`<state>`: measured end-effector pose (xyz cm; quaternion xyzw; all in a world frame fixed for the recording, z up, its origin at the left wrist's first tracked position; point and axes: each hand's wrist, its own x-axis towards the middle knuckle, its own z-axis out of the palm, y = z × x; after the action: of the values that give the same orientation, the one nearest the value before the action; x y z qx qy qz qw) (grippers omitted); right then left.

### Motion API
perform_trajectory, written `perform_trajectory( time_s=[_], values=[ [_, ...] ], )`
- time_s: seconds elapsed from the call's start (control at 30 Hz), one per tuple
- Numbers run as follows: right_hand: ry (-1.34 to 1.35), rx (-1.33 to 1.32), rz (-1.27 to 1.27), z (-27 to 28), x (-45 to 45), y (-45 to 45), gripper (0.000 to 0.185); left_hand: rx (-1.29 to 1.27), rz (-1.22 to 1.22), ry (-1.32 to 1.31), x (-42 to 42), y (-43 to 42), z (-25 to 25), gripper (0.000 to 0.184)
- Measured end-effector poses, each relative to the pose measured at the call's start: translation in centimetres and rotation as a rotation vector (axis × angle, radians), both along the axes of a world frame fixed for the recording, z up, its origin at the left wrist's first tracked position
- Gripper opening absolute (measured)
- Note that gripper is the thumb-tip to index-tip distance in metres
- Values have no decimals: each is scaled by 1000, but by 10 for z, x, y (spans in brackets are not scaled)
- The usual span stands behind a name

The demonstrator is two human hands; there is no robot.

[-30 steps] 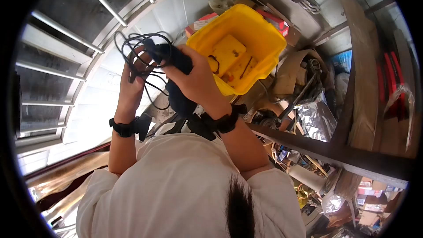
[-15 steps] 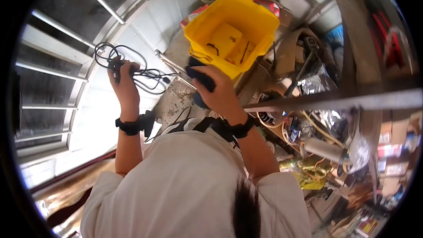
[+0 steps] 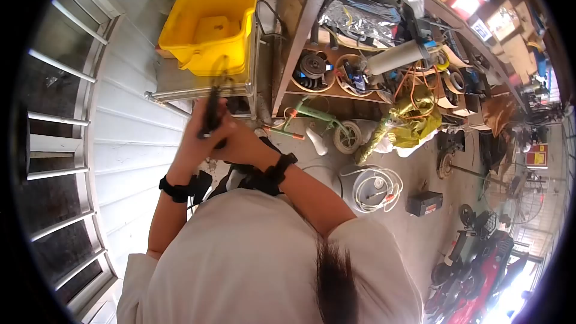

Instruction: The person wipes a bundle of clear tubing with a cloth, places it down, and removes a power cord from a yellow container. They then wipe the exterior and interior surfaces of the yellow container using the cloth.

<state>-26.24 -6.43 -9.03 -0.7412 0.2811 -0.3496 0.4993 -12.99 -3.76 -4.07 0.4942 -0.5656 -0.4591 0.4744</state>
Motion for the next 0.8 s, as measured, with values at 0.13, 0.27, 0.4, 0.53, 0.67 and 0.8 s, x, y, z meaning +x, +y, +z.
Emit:
perform_trajectory(
  time_s=[0.13,0.27,0.4,0.53,0.67,0.8],
  values=[
    [-146,231,-251,-34,-40,14,39,-75,-176,-150,-35,9,4,55],
    [-24,236,-525,-2,-93,13,24,-112,-204,-280,-38,18,1,68],
    [-25,226,-719,0,-169,-23,16,27,-111,-267,-14,21,-13,58],
    [122,44,-707,21,-211,-98,20,150,94,-322,4,24,-34,47],
    [20,94,-953,17,-220,-198,27,264,54,-351,8,16,-48,38],
    [-231,140,-1045,18,-232,-303,32,272,130,-213,4,12,-50,30]
  ],
)
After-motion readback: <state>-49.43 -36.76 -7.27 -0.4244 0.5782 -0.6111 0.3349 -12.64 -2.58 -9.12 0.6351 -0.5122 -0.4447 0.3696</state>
